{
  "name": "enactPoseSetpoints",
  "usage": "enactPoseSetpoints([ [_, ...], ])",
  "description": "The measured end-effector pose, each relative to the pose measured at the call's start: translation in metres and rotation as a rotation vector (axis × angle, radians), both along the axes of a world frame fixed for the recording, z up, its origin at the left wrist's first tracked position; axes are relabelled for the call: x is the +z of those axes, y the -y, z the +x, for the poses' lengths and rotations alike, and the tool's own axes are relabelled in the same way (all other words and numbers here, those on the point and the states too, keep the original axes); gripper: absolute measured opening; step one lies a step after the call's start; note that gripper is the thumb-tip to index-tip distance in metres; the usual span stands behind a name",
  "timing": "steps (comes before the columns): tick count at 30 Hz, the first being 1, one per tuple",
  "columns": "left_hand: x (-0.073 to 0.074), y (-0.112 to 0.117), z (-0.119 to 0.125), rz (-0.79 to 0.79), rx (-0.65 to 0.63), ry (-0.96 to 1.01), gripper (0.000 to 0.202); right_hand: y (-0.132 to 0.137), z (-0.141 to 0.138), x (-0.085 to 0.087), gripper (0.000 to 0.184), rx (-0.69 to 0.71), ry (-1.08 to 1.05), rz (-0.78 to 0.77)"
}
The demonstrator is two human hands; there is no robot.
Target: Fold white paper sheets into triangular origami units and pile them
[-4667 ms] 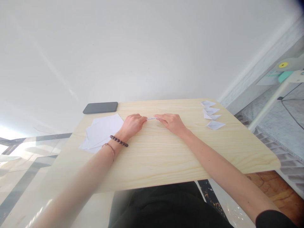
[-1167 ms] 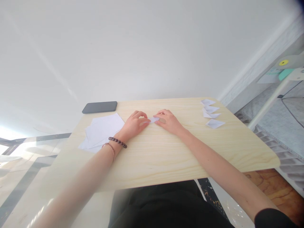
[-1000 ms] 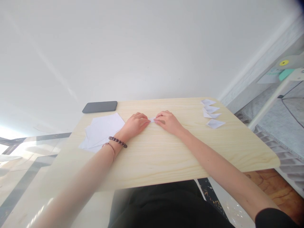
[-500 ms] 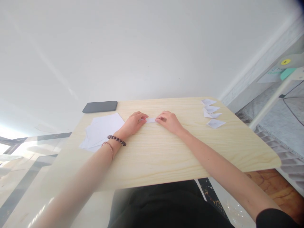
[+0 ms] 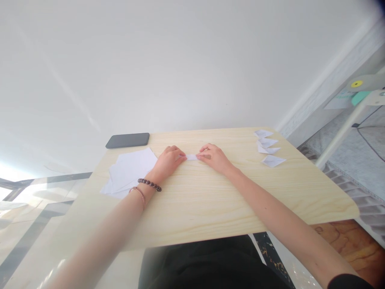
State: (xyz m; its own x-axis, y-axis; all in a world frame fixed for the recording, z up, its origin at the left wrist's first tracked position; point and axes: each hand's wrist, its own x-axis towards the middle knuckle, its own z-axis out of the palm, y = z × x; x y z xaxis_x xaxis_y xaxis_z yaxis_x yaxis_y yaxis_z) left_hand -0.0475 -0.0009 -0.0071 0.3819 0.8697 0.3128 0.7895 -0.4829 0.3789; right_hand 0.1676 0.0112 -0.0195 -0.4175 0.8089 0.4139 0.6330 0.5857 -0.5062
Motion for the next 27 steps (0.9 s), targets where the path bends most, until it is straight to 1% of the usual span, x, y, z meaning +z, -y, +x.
enactPoseSetpoints([
  [2,-0.0009,-0.0001,-0.0007,0.008,0.02,0.004,0.024,-0.0004,0.0007,-0.0005,0.017,0.01,-0.013,-0.007],
  [5,-0.0013,-0.0002,-0.0019,0.008,-0.001,-0.011,0.025,-0.001,0.0008,-0.0009,0.021,-0.004,-0.032,-0.022],
  [7,-0.0008,0.0003,-0.0022,0.011,-0.013,-0.021,0.026,-0.0012,0.0006,-0.0004,0.02,-0.022,-0.02,-0.019],
  [12,0.0017,0.0037,-0.0011,0.031,0.022,-0.056,0.027,-0.0011,0.0009,0.0026,0.019,-0.02,-0.007,-0.033],
  [16,0.004,0.0043,0.0001,0.012,0.025,-0.064,0.028,-0.0011,0.0013,0.004,0.02,-0.023,-0.001,-0.049],
  [22,0.0052,0.0026,0.0004,-0.028,0.057,-0.078,0.024,-0.0019,0.0007,0.0052,0.018,-0.025,0.04,-0.08],
  [25,0.0057,0.0038,0.0008,-0.029,0.052,-0.077,0.023,-0.0008,0.0006,0.0052,0.018,-0.027,0.06,-0.067],
  [27,0.0064,0.0053,0.0019,0.0,0.049,-0.077,0.023,0.0005,0.0007,0.0054,0.018,-0.034,0.079,-0.038],
])
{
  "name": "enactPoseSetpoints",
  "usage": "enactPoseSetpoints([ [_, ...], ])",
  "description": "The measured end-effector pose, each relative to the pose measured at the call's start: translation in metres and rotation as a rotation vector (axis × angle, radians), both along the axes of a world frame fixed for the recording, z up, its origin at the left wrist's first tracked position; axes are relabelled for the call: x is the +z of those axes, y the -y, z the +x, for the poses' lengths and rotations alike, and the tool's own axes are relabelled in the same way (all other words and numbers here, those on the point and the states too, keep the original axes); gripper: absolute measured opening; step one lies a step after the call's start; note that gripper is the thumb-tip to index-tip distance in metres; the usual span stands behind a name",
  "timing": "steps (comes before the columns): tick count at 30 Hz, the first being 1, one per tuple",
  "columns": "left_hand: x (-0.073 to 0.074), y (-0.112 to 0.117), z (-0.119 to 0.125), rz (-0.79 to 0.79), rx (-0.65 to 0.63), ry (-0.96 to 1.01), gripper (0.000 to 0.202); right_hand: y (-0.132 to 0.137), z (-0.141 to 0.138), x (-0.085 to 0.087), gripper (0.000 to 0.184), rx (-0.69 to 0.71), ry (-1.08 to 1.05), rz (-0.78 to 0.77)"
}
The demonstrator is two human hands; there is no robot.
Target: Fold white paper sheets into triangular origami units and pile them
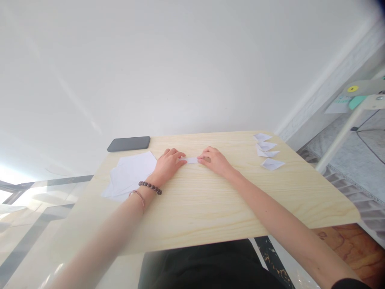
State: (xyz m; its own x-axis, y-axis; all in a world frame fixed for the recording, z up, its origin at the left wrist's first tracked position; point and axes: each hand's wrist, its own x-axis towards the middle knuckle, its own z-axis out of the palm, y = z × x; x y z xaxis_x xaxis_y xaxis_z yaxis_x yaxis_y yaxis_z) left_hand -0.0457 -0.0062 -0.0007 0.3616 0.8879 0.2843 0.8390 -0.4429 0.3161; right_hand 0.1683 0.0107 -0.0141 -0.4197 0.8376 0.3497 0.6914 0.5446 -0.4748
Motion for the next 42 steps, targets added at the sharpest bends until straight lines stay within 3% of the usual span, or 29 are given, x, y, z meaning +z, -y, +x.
enactPoseSetpoints([
  [5,0.003,0.003,0.004,0.051,0.0,-0.058,0.017,0.003,0.0,0.003,0.02,-0.001,0.049,0.055],
  [16,0.006,0.006,0.009,0.128,0.051,-0.233,0.025,0.012,-0.006,0.009,0.025,-0.033,0.244,0.151],
  [21,0.002,0.006,0.007,0.124,0.067,-0.198,0.021,0.01,-0.003,0.005,0.023,-0.029,0.189,0.156],
  [28,0.0,0.008,0.007,0.119,-0.059,-0.09,0.023,0.006,0.0,-0.001,0.021,0.009,0.044,0.131],
  [35,0.001,0.008,0.009,0.058,-0.099,0.013,0.015,0.011,-0.003,0.003,0.011,0.089,-0.033,0.106],
  [42,0.004,0.01,0.008,0.031,-0.067,0.065,0.029,0.013,-0.004,0.007,0.013,0.079,-0.021,0.126],
])
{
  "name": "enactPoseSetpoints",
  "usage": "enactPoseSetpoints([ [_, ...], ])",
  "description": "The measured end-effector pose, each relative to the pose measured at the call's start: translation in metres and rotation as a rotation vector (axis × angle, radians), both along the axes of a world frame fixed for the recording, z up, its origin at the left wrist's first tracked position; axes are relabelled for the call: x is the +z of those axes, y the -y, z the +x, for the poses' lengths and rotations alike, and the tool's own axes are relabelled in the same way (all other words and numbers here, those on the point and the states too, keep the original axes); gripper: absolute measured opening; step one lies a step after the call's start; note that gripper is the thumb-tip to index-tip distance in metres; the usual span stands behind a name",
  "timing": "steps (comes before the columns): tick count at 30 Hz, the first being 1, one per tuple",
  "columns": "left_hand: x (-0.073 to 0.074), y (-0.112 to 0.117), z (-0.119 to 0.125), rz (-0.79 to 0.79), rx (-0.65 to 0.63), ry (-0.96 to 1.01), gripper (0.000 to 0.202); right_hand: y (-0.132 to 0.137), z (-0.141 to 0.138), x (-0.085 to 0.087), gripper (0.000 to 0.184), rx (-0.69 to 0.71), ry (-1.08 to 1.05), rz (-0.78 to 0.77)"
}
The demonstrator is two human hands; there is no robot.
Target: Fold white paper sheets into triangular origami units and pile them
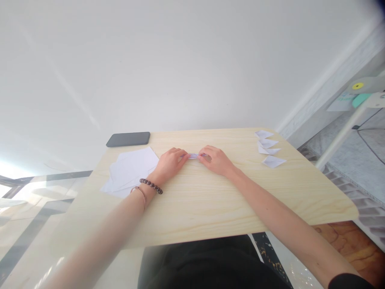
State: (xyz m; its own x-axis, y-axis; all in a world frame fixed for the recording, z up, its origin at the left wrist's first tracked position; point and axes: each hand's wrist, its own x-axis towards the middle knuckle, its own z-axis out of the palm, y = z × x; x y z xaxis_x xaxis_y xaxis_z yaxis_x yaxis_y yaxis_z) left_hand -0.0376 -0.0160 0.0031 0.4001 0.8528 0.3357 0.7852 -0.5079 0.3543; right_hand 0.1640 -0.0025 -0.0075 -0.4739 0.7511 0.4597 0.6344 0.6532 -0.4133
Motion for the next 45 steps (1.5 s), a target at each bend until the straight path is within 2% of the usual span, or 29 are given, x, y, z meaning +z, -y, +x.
enactPoseSetpoints([
  [5,-0.002,0.0,0.001,0.001,0.034,0.015,0.024,0.001,-0.002,0.0,0.016,-0.018,0.016,0.017],
  [17,0.002,0.005,0.004,0.039,-0.042,-0.063,0.022,0.006,-0.01,-0.003,0.017,-0.085,0.078,0.071],
  [33,0.003,0.008,0.006,0.032,-0.102,-0.135,0.028,0.008,-0.014,-0.004,0.016,-0.051,0.161,0.062],
  [45,-0.001,0.007,0.009,0.029,-0.053,-0.135,0.028,0.01,-0.016,0.0,0.016,-0.087,0.193,0.017],
])
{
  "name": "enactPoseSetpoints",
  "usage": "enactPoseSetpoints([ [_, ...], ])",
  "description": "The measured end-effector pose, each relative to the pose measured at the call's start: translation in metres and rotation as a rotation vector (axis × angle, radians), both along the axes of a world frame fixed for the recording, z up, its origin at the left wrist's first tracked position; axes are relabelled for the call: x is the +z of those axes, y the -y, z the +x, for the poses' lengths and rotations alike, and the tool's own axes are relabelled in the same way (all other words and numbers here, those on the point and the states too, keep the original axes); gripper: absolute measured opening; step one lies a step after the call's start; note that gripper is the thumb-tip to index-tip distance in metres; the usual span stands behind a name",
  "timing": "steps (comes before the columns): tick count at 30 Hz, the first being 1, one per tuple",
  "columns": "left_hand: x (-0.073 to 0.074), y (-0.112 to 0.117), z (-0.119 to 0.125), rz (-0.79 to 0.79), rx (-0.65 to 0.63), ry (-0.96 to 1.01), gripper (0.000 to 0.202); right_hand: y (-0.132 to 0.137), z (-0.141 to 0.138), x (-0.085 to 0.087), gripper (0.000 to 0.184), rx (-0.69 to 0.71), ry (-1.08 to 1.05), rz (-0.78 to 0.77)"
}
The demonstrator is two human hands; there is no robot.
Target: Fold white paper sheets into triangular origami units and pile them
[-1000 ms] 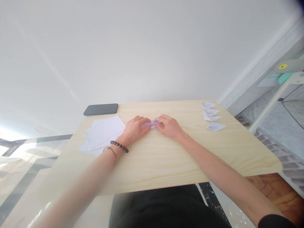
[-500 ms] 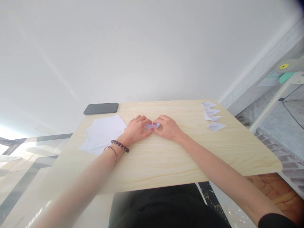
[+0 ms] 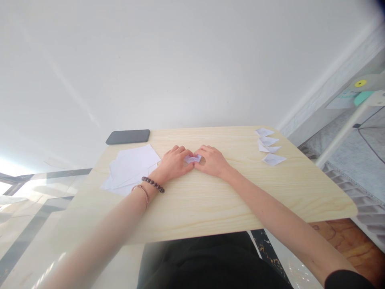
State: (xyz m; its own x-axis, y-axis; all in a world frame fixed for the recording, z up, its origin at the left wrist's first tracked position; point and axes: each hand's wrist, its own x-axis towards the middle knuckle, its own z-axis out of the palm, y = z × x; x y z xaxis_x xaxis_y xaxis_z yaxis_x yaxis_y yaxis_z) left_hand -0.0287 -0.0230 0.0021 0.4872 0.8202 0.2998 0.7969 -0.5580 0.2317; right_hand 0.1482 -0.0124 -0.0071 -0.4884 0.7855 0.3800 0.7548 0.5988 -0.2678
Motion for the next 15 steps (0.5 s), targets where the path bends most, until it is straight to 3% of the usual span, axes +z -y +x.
enactPoseSetpoints([
  [15,0.0003,0.0006,0.0023,-0.01,0.021,0.0,0.028,-0.0003,0.0002,-0.0007,0.016,0.001,0.002,0.019],
])
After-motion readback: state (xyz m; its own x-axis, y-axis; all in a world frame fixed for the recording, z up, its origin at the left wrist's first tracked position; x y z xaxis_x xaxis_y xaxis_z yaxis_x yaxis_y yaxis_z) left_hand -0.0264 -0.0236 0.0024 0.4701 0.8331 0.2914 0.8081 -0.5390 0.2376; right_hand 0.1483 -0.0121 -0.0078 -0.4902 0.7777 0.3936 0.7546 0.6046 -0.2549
